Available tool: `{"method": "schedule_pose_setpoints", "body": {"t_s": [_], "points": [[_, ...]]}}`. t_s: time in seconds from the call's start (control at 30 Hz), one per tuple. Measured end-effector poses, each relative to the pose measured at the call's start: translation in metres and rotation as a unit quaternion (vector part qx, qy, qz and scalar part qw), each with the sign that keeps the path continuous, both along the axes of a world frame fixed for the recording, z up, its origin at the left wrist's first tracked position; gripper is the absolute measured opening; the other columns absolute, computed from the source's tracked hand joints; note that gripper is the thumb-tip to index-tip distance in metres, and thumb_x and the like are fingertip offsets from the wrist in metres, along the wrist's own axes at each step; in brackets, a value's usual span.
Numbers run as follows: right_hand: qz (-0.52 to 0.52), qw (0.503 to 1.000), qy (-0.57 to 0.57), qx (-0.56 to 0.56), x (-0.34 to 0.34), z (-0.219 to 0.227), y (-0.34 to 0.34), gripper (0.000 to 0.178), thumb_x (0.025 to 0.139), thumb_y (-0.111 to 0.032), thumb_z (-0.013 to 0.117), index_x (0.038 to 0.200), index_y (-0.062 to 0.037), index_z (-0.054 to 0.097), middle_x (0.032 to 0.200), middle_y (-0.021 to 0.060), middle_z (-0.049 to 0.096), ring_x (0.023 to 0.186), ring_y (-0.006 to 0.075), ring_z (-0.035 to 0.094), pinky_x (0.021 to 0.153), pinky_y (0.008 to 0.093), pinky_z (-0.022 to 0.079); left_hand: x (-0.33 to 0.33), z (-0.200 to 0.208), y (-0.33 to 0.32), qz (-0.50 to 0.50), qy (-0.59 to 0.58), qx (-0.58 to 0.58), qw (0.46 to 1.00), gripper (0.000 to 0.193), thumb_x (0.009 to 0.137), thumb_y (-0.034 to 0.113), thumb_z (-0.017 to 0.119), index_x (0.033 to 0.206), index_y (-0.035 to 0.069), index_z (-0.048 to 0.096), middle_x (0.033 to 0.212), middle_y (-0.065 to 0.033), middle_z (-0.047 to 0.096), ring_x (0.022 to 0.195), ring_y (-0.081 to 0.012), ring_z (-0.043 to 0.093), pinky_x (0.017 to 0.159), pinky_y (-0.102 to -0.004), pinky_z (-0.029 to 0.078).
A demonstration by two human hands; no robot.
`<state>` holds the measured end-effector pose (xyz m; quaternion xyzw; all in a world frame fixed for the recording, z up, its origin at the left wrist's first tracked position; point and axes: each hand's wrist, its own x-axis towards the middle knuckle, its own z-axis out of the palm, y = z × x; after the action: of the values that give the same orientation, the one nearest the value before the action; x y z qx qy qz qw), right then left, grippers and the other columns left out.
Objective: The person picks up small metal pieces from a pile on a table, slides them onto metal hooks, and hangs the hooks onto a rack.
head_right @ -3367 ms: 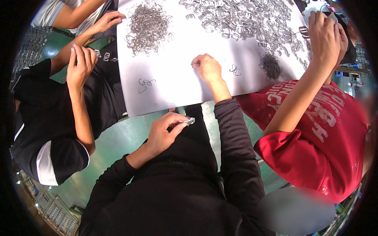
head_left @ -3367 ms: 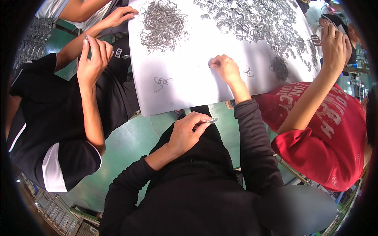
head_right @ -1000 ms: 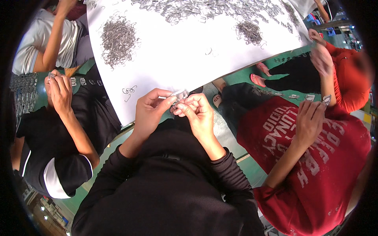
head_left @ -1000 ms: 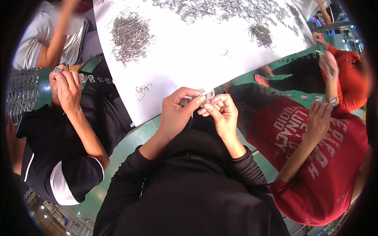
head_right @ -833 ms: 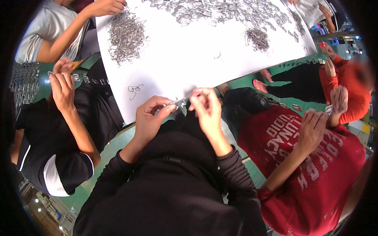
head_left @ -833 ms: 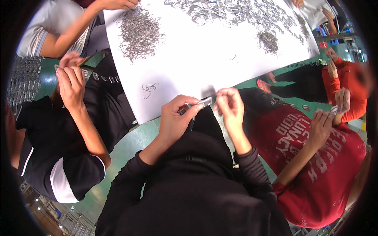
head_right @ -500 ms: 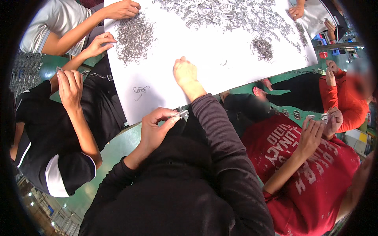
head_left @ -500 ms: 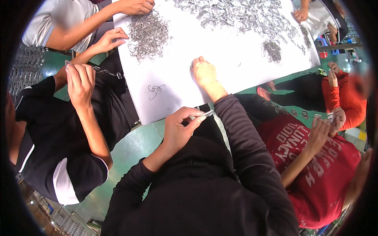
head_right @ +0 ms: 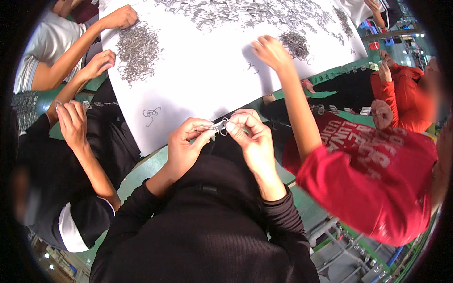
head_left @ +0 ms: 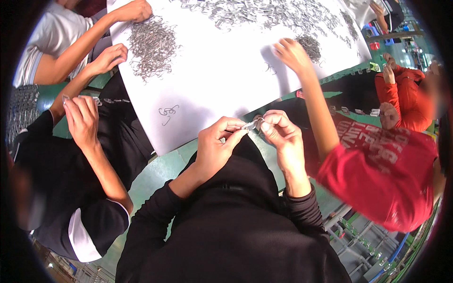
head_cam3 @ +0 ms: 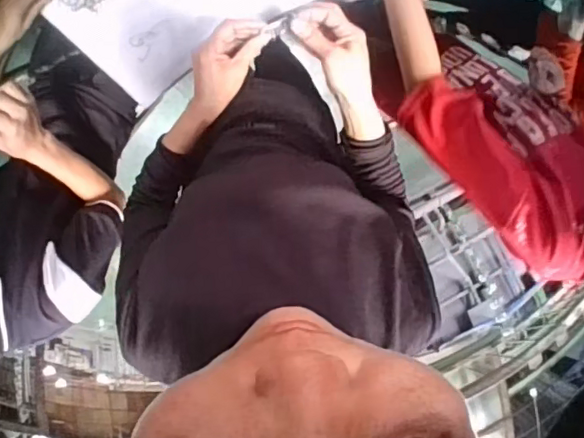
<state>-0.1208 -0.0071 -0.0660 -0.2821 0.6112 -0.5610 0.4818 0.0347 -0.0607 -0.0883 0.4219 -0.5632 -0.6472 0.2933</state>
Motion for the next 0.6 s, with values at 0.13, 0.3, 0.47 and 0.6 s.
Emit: {"method": "schedule_pose_setpoints", "body": {"t_s": [0.13,0.3,0.47,0.6], "points": [[-0.052,0.999,0.012,0.006,0.001,-0.007,0.001,0.005,0.081,-0.003,0.065,0.085,-0.0011,0.063,0.102,0.0026,0.051,0.092,0.012,0.05,0.087,0.0255,0.04,-0.015,-0.003,-0.003,-0.016,-0.004,-0.067,0.998,0.012,0.082,-0.003,0.062,0.093,-0.002,0.059,0.088,-0.0068,0.064,0.077,-0.01,0.062,0.065,-0.022,0.05],[-0.119,0.988,0.073,-0.066,-0.002,-0.018,-0.004,0.006,0.081,-0.005,0.064,0.086,-0.0036,0.06,0.106,0.0044,0.045,0.083,0.0091,0.046,0.076,0.0223,0.039,-0.034,-0.007,-0.008,-0.04,-0.034,-0.126,0.991,0.012,0.079,-0.004,0.064,0.09,-0.003,0.06,0.085,-0.0091,0.065,0.075,-0.0114,0.063,0.066,-0.0233,0.051],[-0.145,0.975,0.143,-0.091,-0.012,-0.021,0.0,0.007,0.08,-0.007,0.064,0.083,-0.0044,0.057,0.104,0.0066,0.045,0.098,0.017,0.042,0.087,0.0312,0.035,-0.047,-0.014,-0.043,-0.128,0.024,-0.252,0.959,0.012,0.079,-0.003,0.064,0.09,-0.001,0.061,0.089,-0.0134,0.065,0.079,-0.019,0.064,0.069,-0.0287,0.051],[-0.115,0.975,0.168,-0.086,-0.021,-0.014,0.0,0.007,0.081,-0.007,0.064,0.083,-0.0041,0.057,0.099,0.0062,0.046,0.091,0.0149,0.044,0.08,0.0276,0.037,-0.062,-0.076,-0.148,0.055,-0.152,-0.285,0.945,0.017,0.084,0.009,0.06,0.097,-0.002,0.064,0.095,-0.0137,0.065,0.078,-0.0195,0.063,0.069,-0.0283,0.05]]}}
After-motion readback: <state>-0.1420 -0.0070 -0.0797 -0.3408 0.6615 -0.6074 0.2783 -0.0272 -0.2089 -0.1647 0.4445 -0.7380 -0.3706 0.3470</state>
